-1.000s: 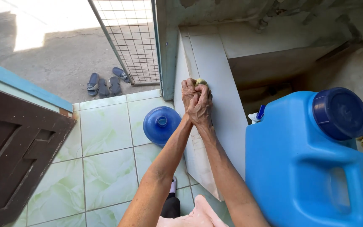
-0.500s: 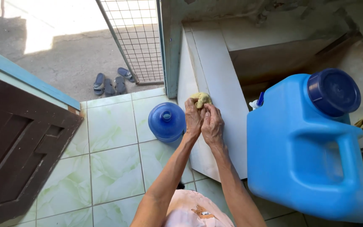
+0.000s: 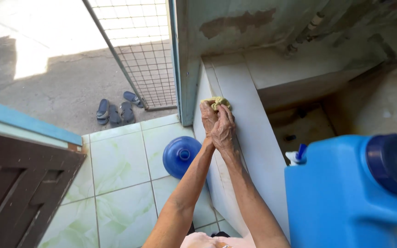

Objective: Cleaning and wiping a tiled ledge and countertop with a yellow cloth.

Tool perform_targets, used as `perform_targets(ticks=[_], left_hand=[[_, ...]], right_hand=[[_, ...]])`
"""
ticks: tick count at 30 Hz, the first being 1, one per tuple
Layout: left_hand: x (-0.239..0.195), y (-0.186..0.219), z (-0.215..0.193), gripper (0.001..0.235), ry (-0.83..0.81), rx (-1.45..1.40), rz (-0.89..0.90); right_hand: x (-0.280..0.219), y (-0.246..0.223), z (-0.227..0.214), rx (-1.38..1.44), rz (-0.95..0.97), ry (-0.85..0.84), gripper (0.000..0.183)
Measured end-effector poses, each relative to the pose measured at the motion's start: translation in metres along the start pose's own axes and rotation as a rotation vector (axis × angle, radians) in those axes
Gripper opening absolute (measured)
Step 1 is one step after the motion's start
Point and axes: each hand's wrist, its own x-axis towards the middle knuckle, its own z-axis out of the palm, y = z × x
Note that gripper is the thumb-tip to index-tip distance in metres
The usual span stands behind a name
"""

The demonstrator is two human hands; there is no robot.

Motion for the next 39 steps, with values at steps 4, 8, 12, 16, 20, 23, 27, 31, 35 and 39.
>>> perform_targets(ticks=[4,8,12,16,20,23,27,31,35,39], left_hand=[[0.064,-0.025,0.014,0.028,-0.011,0.0,0.014],[0.124,-0.049,0.033,0.03,0.02,-0.025,0.033],[0.153,-0.052,0.036,0.033,-0.026,-0.047,-0.013],[0.153,-0.072,0.046,0.032,-0.04,-0.045,-0.034],[0.139,-0.061,0.029,0.031,-0.089,-0.045,-0.054],[0.098,-0.068,0.02,0.033,-0.124,-0.056,0.01],[0.017,-0.047,0.0,0.033,-0.164,-0.098,0.041],[-0.067,0.01,-0.045,0.029,-0.23,-0.18,-0.032],[-0.144,0.064,-0.088,0.03,-0.306,-0.264,-0.121],[-0.236,0.094,-0.118,0.032,-0.352,-0.316,-0.134]], right_hand=[[0.064,-0.008,0.033,0.006,-0.016,0.012,0.043],[0.119,0.011,0.072,0.002,-0.006,0.038,0.044],[0.153,0.01,0.08,-0.027,-0.03,0.039,0.041],[0.147,0.006,0.071,-0.035,-0.049,0.015,0.042],[0.123,0.0,0.061,-0.016,-0.003,0.003,0.037],[0.083,-0.019,0.039,-0.026,-0.003,0.009,0.037],[0.01,-0.045,-0.009,-0.062,0.041,0.002,0.036],[-0.069,-0.073,-0.063,-0.104,0.141,-0.022,0.035],[-0.151,-0.092,-0.111,-0.094,0.182,0.006,0.031],[-0.238,-0.104,-0.159,-0.121,0.202,0.017,0.032]])
